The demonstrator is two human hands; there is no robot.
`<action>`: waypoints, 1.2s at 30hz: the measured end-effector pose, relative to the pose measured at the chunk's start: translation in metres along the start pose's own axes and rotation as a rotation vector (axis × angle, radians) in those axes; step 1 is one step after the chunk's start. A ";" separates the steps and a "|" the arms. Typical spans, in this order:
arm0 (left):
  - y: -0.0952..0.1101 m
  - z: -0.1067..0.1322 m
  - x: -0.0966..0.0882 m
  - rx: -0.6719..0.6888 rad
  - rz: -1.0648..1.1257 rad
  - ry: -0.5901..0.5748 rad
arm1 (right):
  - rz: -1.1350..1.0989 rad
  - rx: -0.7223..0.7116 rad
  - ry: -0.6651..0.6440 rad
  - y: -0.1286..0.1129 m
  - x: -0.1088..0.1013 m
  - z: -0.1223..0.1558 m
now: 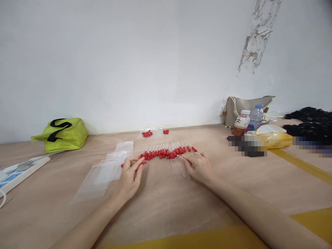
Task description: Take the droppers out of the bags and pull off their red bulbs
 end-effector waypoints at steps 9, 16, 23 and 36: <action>-0.101 -0.013 -0.047 -0.409 0.019 0.090 | 0.149 -0.071 -0.032 -0.004 0.016 -0.001; -0.102 -0.014 -0.034 -0.362 -0.148 -0.037 | 0.110 -0.106 -0.079 -0.009 0.020 0.004; -0.104 -0.010 -0.024 -0.379 -0.213 -0.135 | 0.127 -0.141 -0.192 -0.013 0.023 0.008; -0.068 -0.066 0.018 -0.239 -0.451 -0.256 | -0.014 0.087 -0.078 0.011 0.012 0.001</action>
Point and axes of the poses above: each hand's wrist, its own z-axis away from the middle knuckle, its own x-axis out of the palm, y = z × x, the point moved 8 cm from there along -z, towards the middle knuckle, and after that the axes turned 4 degrees about z, right-handed, at the moved point
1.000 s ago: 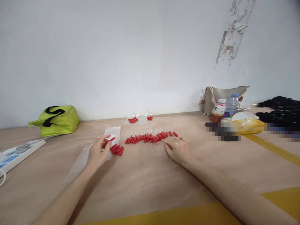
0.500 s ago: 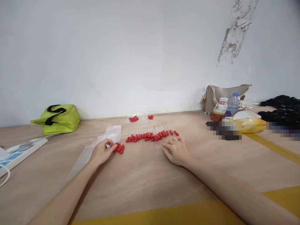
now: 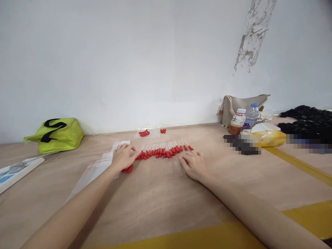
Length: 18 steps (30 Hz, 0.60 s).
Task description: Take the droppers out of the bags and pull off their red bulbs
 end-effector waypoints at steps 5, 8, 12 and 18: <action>0.009 -0.016 0.020 -0.027 -0.086 -0.126 | 0.017 0.208 0.018 0.040 -0.008 -0.009; 0.011 -0.018 0.027 -0.024 -0.096 -0.145 | 0.023 0.273 0.002 0.054 -0.006 -0.010; 0.011 -0.019 0.032 -0.063 -0.119 -0.140 | 0.036 0.279 -0.022 0.055 0.000 -0.008; 0.005 -0.011 0.018 -0.145 -0.139 -0.072 | 0.039 0.242 -0.022 0.048 0.004 -0.006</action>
Point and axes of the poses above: each hand's wrist, its own z-axis away from the middle knuckle, its own x-axis out of the palm, y = z × x, the point moved 8 cm from there along -z, towards the middle knuckle, and after that the axes turned 4 degrees about z, right-handed, at the moved point
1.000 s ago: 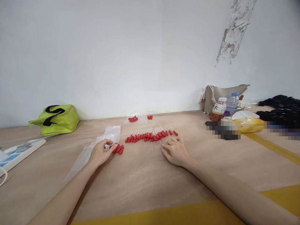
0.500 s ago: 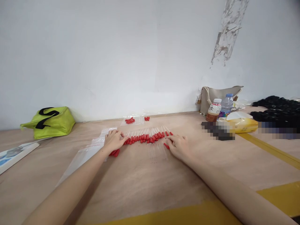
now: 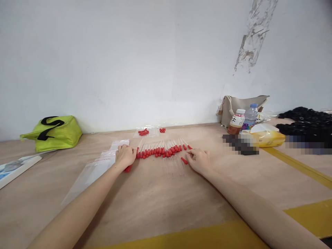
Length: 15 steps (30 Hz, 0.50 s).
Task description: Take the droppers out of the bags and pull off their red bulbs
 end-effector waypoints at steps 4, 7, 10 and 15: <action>0.002 0.026 -0.016 0.101 0.053 0.045 | -0.100 -0.037 0.100 -0.001 -0.001 0.001; 0.020 0.057 -0.016 0.276 0.259 0.002 | -0.209 -0.113 0.243 -0.008 -0.013 0.005; 0.040 0.085 -0.011 0.399 0.403 -0.019 | -0.203 -0.278 0.245 -0.031 -0.025 0.015; 0.064 0.109 -0.004 0.572 0.490 0.071 | -0.081 -0.631 0.069 -0.079 -0.021 0.038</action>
Point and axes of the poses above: each hand's wrist, its own z-axis away from the middle knuckle, its own x-axis out of the palm, y = z × x, the point moved 8 cm from there along -z, towards the middle knuckle, and after that the axes turned 4 degrees about z, right-handed, at the moved point
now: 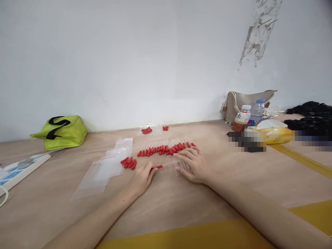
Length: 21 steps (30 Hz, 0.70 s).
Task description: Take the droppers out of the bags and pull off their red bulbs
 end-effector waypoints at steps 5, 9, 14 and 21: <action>0.005 0.003 0.005 0.105 0.000 0.029 | 0.049 -0.118 -0.005 -0.019 0.018 -0.002; 0.010 0.005 0.001 0.151 -0.006 0.052 | 0.068 -0.127 -0.004 -0.022 0.025 -0.003; 0.021 0.001 -0.004 0.216 -0.037 0.078 | 0.044 -0.117 0.001 -0.024 0.025 -0.004; 0.027 0.003 0.002 0.250 -0.082 -0.003 | 0.020 -0.192 -0.021 -0.032 0.023 0.000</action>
Point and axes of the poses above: each hand's wrist, its own z-axis away from the middle knuckle, its own x-axis out of the palm, y = z × x, the point moved 8 cm from there along -z, towards the middle knuckle, and after that the axes turned 4 degrees about z, right-handed, at the moved point
